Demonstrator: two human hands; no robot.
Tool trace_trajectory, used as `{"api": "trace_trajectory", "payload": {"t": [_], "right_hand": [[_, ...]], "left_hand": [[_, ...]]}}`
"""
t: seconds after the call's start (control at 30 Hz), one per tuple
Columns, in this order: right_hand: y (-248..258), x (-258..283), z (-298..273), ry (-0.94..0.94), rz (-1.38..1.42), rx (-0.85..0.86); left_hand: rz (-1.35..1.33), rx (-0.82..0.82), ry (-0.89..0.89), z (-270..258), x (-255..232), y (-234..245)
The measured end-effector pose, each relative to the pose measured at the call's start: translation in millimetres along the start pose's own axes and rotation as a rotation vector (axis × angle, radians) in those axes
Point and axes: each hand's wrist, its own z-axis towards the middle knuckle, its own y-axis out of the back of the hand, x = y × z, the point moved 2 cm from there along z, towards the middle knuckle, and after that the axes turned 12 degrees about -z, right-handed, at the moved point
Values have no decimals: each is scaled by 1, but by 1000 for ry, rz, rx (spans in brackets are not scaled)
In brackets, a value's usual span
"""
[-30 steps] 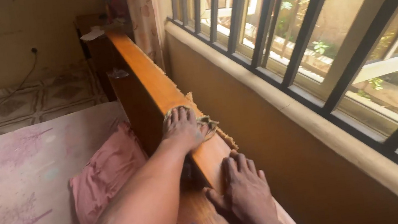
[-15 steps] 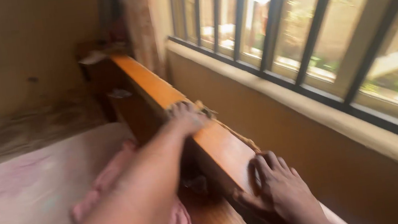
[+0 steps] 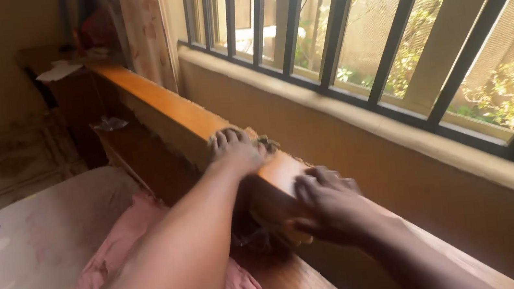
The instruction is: The person wipes the wooden headboard of a bed with a cloth, moving along its length and sides. The camera remains in a first-person view focused on the hands and the headboard throughout the clip.
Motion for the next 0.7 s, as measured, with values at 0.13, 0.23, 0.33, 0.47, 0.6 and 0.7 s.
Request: {"api": "trace_trajectory", "payload": {"t": [0.13,0.23,0.33,0.47,0.6,0.7], "right_hand": [[-24,22,85,-40,-20,21],[-24,19,118,-25,23,24],[-29,17,118,-55,88,47],[-8,30,110,-59,98,55],[21,40,99,-137,91,89],[23,42,99,-130,127,104]], "left_hand": [[-18,137,-50,-29,1,18],[0,124,-83,-26,5,23],[-9,134,-73,-12,12,25],[46,169,-57,13,26,35],[61,112,-28,49,35,32],[107,108,36,70,44,28]]}}
